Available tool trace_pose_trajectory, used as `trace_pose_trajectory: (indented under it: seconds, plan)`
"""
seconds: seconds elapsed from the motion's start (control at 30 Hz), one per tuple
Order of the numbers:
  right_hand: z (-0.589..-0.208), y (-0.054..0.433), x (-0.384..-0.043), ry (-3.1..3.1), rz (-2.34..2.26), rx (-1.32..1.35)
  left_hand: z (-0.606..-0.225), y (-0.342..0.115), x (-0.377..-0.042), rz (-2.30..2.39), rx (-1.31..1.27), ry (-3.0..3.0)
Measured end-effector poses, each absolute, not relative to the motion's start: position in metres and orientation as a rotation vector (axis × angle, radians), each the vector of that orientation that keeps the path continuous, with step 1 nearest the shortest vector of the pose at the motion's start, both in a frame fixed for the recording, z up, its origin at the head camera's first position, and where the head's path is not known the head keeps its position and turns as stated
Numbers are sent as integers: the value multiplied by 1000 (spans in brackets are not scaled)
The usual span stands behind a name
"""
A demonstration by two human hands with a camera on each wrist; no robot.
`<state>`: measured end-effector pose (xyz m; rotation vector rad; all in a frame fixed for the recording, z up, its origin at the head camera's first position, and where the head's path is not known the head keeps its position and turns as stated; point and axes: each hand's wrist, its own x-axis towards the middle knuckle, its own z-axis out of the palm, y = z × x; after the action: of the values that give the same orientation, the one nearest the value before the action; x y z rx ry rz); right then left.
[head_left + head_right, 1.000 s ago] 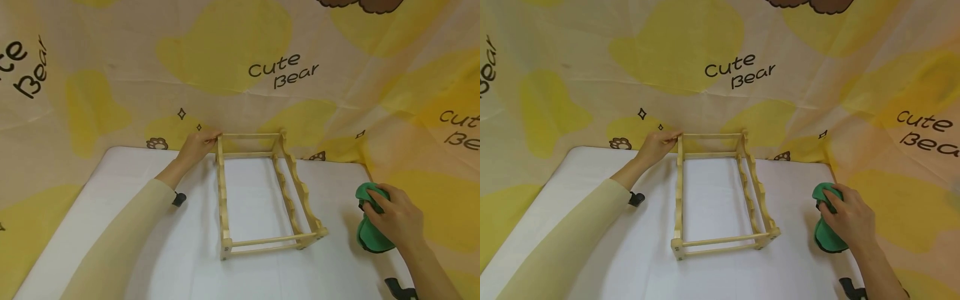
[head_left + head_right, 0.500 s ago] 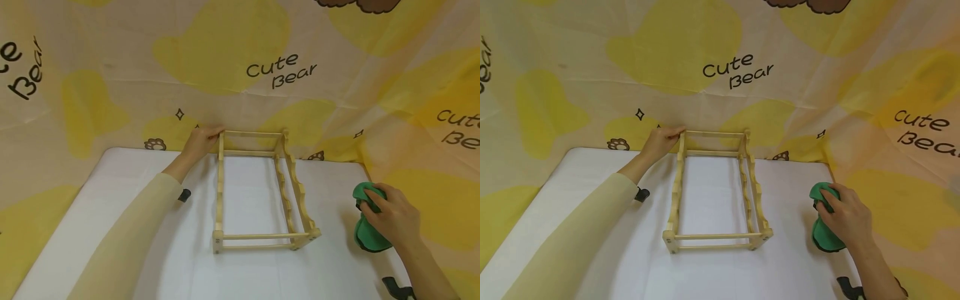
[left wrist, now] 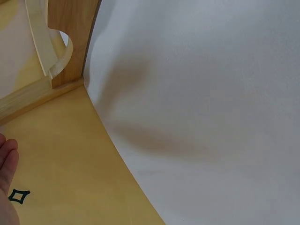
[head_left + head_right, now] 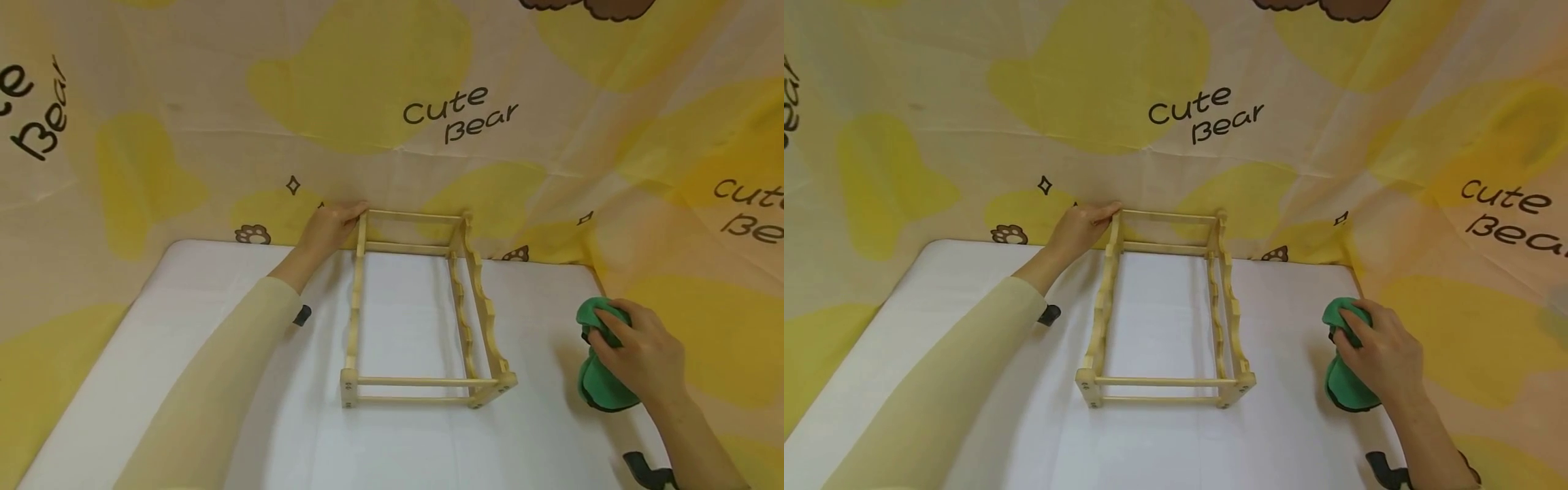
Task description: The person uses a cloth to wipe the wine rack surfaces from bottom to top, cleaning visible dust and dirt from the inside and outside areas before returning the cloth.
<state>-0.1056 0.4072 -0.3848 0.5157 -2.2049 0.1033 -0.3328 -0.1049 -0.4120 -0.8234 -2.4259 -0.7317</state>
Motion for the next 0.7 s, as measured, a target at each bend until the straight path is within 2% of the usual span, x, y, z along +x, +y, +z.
trace_pose_trajectory:
  seconds: [0.33,0.7]
  plan:
    - [-384,405,-103,-2213,111,520,-398,-122,-317,-726,-864,-2298]
    - [-384,400,-100,-2193,111,564,-382,-131,-265,-675,-1083,-2073]
